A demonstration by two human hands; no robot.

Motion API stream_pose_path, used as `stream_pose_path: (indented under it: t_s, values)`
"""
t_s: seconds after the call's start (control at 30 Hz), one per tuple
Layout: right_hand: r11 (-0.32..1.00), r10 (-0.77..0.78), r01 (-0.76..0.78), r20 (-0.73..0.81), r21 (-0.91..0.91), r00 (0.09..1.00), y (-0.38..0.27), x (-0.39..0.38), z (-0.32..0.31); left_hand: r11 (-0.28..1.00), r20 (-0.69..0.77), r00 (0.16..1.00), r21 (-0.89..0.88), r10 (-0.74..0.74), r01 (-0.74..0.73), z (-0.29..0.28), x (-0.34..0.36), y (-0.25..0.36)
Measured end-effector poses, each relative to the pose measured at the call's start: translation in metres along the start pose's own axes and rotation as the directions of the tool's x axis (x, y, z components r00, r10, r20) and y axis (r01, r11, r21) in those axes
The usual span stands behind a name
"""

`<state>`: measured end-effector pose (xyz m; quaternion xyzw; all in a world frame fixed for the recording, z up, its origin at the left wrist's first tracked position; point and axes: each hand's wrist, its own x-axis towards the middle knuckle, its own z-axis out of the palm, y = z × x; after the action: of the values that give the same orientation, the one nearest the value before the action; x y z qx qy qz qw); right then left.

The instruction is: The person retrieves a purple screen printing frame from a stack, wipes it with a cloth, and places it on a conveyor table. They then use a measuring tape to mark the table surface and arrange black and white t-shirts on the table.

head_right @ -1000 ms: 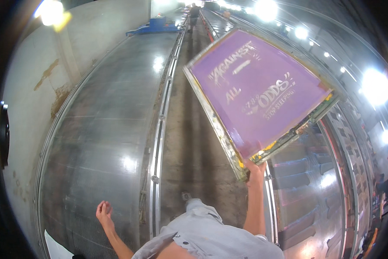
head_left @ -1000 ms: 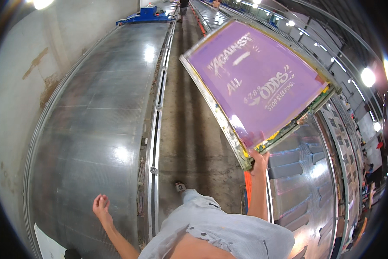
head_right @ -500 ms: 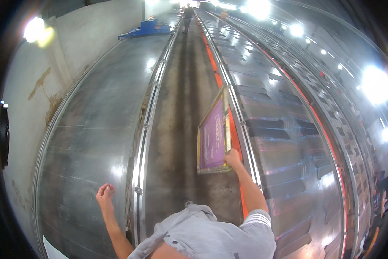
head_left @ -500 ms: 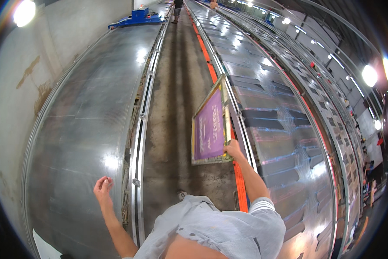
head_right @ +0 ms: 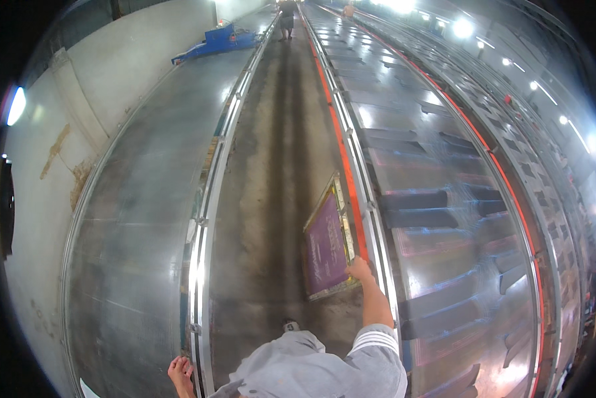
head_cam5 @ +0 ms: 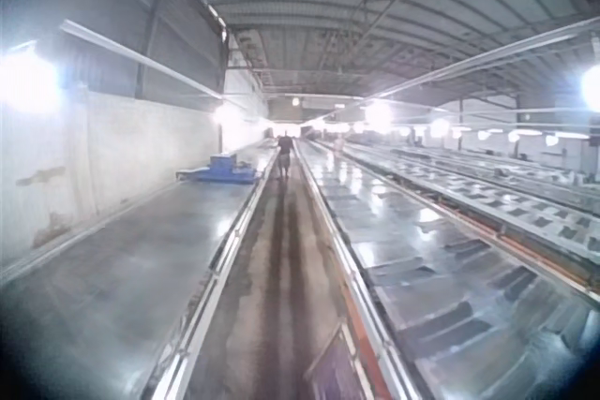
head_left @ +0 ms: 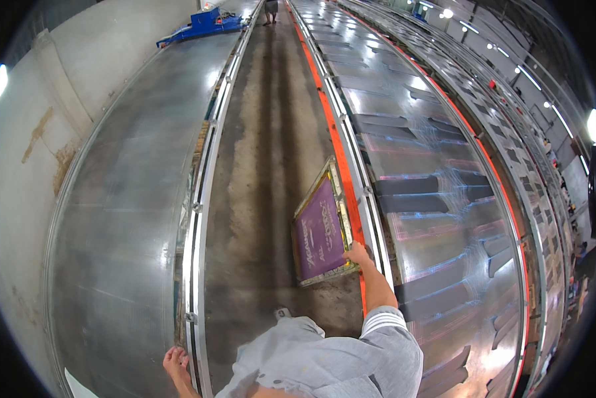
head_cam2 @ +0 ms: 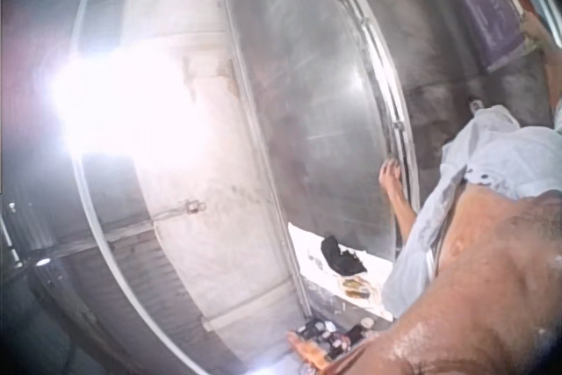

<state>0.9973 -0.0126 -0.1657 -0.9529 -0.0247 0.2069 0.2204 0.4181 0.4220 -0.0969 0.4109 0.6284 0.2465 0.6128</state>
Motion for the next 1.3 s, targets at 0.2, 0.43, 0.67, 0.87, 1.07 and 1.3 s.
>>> stream_pose_path:
  t_s: [0.2, 0.43, 0.67, 0.87, 1.07, 1.3]
  values:
    - [0.991, 0.092, -0.113, -0.244, -0.075, 0.965, 0.018, -0.015, -0.005, 0.995, 0.222, 0.971, 0.022, 0.088, -0.095, 0.077, 0.003, 0.015]
    - [0.968, -0.239, 0.142, -0.592, -0.206, 0.770, -0.051, -0.090, 0.033, 0.960, 0.432, 0.884, 0.120, 0.180, -0.254, 0.143, -0.009, 0.017]
    - [0.932, -0.359, 0.348, 0.411, 0.105, 0.838, -0.077, -0.176, 0.177, 0.907, 0.605, 0.769, 0.176, 0.206, -0.382, 0.154, -0.044, -0.002]
    - [0.939, -0.016, -0.277, 0.830, 0.204, 0.557, -0.050, -0.193, 0.231, 0.787, 0.563, 0.716, 0.175, 0.413, -0.591, 0.091, -0.022, 0.003]
    - [0.983, 0.092, -0.184, 0.820, 0.017, 0.565, -0.056, -0.207, 0.201, 0.808, 0.271, 0.820, 0.188, 0.504, -0.559, -0.001, 0.004, -0.002]
    - [0.984, 0.050, 0.110, 0.815, -0.138, 0.577, -0.121, -0.220, 0.201, 0.929, -0.360, 0.861, 0.052, 0.359, -0.366, -0.123, 0.021, -0.037]
